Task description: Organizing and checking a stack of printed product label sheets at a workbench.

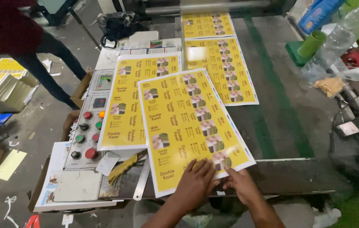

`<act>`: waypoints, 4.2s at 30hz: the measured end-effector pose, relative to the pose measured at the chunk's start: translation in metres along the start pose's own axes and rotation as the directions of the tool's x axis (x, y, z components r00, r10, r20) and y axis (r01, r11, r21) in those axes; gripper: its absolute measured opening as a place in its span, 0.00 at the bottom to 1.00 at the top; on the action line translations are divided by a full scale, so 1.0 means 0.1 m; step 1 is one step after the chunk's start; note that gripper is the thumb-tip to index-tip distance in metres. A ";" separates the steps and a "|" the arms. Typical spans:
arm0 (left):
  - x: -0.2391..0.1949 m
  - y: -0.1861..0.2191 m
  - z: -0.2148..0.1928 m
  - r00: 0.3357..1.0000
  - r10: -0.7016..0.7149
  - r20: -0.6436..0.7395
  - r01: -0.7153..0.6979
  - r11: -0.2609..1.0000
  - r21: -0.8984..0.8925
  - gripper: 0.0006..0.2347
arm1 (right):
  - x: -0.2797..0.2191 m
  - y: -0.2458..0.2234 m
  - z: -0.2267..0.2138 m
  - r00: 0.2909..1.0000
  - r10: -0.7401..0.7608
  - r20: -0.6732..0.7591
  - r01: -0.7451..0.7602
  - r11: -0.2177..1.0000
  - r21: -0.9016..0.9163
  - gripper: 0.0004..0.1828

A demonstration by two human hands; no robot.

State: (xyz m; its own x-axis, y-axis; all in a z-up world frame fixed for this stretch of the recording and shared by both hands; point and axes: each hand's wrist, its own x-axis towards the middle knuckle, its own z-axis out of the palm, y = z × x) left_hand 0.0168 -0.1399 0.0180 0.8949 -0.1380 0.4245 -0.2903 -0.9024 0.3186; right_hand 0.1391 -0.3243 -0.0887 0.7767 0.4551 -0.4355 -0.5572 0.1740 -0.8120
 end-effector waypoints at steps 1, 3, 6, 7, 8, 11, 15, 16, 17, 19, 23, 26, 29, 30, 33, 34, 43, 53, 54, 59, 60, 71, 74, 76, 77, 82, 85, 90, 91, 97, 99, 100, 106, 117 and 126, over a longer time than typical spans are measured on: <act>0.00 -0.13 0.02 1.000 0.000 0.000 0.000 1.000 -0.005 0.15 | -0.10 -0.14 -0.02 1.000 0.001 -0.004 -0.001 1.000 -0.002 0.20; -0.03 -0.39 0.08 0.997 -0.026 -0.072 0.035 0.991 0.129 0.18 | -0.31 -0.40 -0.06 0.981 0.082 -0.178 -0.088 0.996 -0.028 0.18; -0.12 -0.92 -0.03 0.969 -0.240 -0.061 0.247 0.930 0.272 0.17 | -0.27 -0.09 -0.78 0.983 -0.081 -0.167 0.087 0.996 0.026 0.17; -0.22 -1.09 0.01 0.969 -0.239 -0.062 0.247 0.930 0.272 0.17 | -0.33 -0.10 -0.84 0.982 -0.083 -0.167 0.088 0.996 0.025 0.17; -0.30 -1.26 0.06 0.949 -0.290 -0.125 0.315 0.894 0.320 0.25 | -0.39 -0.12 -0.91 0.975 -0.102 -0.196 0.101 0.995 -0.015 0.18; -0.50 -1.48 0.10 0.917 -0.375 -0.138 0.400 0.846 0.353 0.36 | -0.55 -0.16 -1.08 0.958 -0.119 -0.259 0.107 0.992 -0.060 0.20; -0.71 -1.53 0.20 0.921 -0.360 -0.147 0.387 0.805 0.450 0.32 | -0.71 -0.17 -1.20 0.935 -0.071 -0.346 0.031 0.992 -0.119 0.19; -0.68 -1.50 0.10 0.922 -0.366 -0.128 0.383 0.808 0.447 0.32 | -0.73 -0.20 -1.14 0.932 -0.054 -0.358 0.014 0.993 -0.114 0.19; -0.68 -1.46 0.01 0.927 -0.360 -0.107 0.368 0.810 0.457 0.26 | -0.76 -0.22 -1.09 0.938 -0.083 -0.336 0.035 0.989 -0.145 0.20; -0.64 -1.38 -0.16 0.930 -0.361 -0.072 0.352 0.813 0.464 0.21 | -0.78 -0.23 -1.01 0.943 -0.095 -0.320 0.040 0.984 -0.174 0.21; -0.53 -1.39 -0.33 0.951 -0.282 -0.128 0.309 0.832 0.460 0.18 | -0.60 -0.16 -0.89 0.946 -0.147 -0.289 0.097 0.979 -0.179 0.21; -0.51 -1.39 -0.39 0.958 -0.259 -0.125 0.286 0.828 0.482 0.18 | -0.34 -0.22 -0.81 0.933 -0.211 -0.291 0.159 0.968 -0.194 0.17; -0.41 -1.27 -0.54 0.960 -0.255 -0.112 0.278 0.856 0.437 0.12 | 0.17 -0.22 -0.97 0.944 -0.223 -0.242 0.187 0.969 -0.160 0.18; -0.37 -1.21 -0.61 0.961 -0.253 -0.113 0.277 0.873 0.401 0.10 | 0.37 -0.20 -1.05 0.955 -0.215 -0.205 0.190 0.972 -0.135 0.19; -0.46 -1.41 -0.51 0.941 -0.316 -0.123 0.338 0.841 0.422 0.08 | 0.73 -0.32 -1.01 0.967 -0.182 -0.180 0.163 0.980 -0.114 0.19; -0.52 -1.47 -0.43 0.942 -0.312 -0.126 0.336 0.841 0.425 0.08 | 0.74 -0.35 -1.03 0.966 -0.186 -0.178 0.168 0.979 -0.112 0.19; -0.29 -0.70 -0.62 0.907 -0.065 -0.416 0.233 0.901 0.367 0.05 | -0.14 -0.36 -0.37 0.994 -0.075 -0.085 0.067 0.993 -0.100 0.31; -0.11 0.05 -0.05 0.998 0.063 0.002 -0.063 0.997 0.039 0.18 | -0.52 -0.17 0.04 0.999 0.033 0.030 -0.030 0.996 -0.086 0.19; -0.10 -0.02 -0.04 0.999 0.051 -0.001 -0.051 0.996 0.068 0.20 | -0.55 -0.22 -0.02 1.000 0.029 0.011 -0.028 0.997 -0.067 0.16; -0.15 -0.98 -0.27 0.990 -0.144 -0.008 0.142 0.957 0.252 0.11 | -0.65 -0.23 -0.63 0.993 0.017 -0.119 -0.019 1.000 -0.013 0.16; -0.19 -1.18 -0.30 0.982 -0.188 -0.003 0.175 0.910 0.376 0.07 | -0.73 -0.28 -0.69 0.990 -0.040 -0.136 0.042 0.999 0.007 0.16; -0.70 -1.43 -0.19 0.928 -0.372 -0.022 0.335 0.804 0.491 0.27 | -0.98 -0.12 -1.63 0.933 -0.133 -0.334 0.118 0.991 -0.066 0.16; -0.59 -1.29 -0.46 0.931 -0.357 -0.073 0.353 0.831 0.430 0.15 | -1.14 -0.19 -1.51 0.911 -0.096 -0.401 0.038 0.988 -0.151 0.14; -0.50 -1.16 -0.71 0.915 -0.379 -0.137 0.402 0.843 0.357 0.09 | -1.15 -0.14 -1.50 0.900 -0.083 -0.428 -0.015 0.975 -0.220 0.13; -0.43 -1.08 -0.83 0.907 -0.330 -0.260 0.406 0.847 0.342 0.09 | -1.11 -0.05 -1.59 0.911 -0.094 -0.402 0.017 0.981 -0.191 0.13; -0.25 -0.67 -1.15 0.857 -0.304 -0.416 0.454 0.827 0.330 0.05 | -1.10 -0.06 -1.43 0.903 -0.059 -0.425 -0.009 0.988 -0.156 0.14; -0.25 -0.59 -1.08 0.866 -0.320 -0.385 0.453 0.828 0.330 0.03 | -0.99 -0.06 -1.27 0.902 -0.075 -0.424 0.000 0.985 -0.174 0.14; -0.40 -0.77 -0.74 0.860 -0.357 -0.364 0.478 0.812 0.335 0.06 | -0.54 -0.08 -0.98 0.935 -0.218 -0.280 0.185 0.973 -0.142 0.15; -0.39 -0.75 -0.74 0.861 -0.354 -0.364 0.476 0.814 0.334 0.06 | -0.39 -0.08 -1.01 0.934 -0.221 -0.281 0.187 0.972 -0.141 0.15; -0.46 -0.69 -0.74 0.847 -0.401 -0.349 0.505 0.813 0.290 0.07 | 0.12 -0.21 -1.04 0.950 -0.248 -0.192 0.223 0.964 -0.145 0.24; -0.50 -0.61 -0.77 0.852 -0.411 -0.324 0.503 0.815 0.288 0.08 | -0.08 -0.40 -0.86 0.970 -0.173 -0.174 0.152 0.980 -0.129 0.32; -0.47 -0.52 -0.81 0.851 -0.409 -0.329 0.503 0.814 0.290 0.08 | -0.17 -0.38 -0.81 0.970 -0.176 -0.170 0.155 0.979 -0.129 0.32; -0.31 -0.01 -0.60 0.969 -0.210 -0.133 0.221 0.972 0.079 0.13 | -0.75 -0.37 -0.17 0.991 0.061 -0.117 -0.076 0.989 -0.129 0.30; -0.08 -0.12 -0.37 0.992 -0.126 0.011 0.125 0.991 0.052 0.17 | -0.69 -0.03 -0.41 1.000 -0.009 -0.026 0.009 1.000 -0.014 0.18; -0.44 -1.54 -0.19 0.883 -0.458 -0.106 0.461 0.799 0.388 0.38 | -0.93 -0.13 -1.20 0.963 -0.079 -0.259 0.075 0.997 -0.026 0.15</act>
State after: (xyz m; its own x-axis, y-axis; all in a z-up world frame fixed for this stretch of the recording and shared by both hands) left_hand 0.0158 0.0129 -0.0335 0.8869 0.3345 0.3186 0.3118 -0.9424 0.1214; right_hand 0.1098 -0.4737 -0.0841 0.8676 0.1985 -0.4559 -0.4899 0.1848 -0.8520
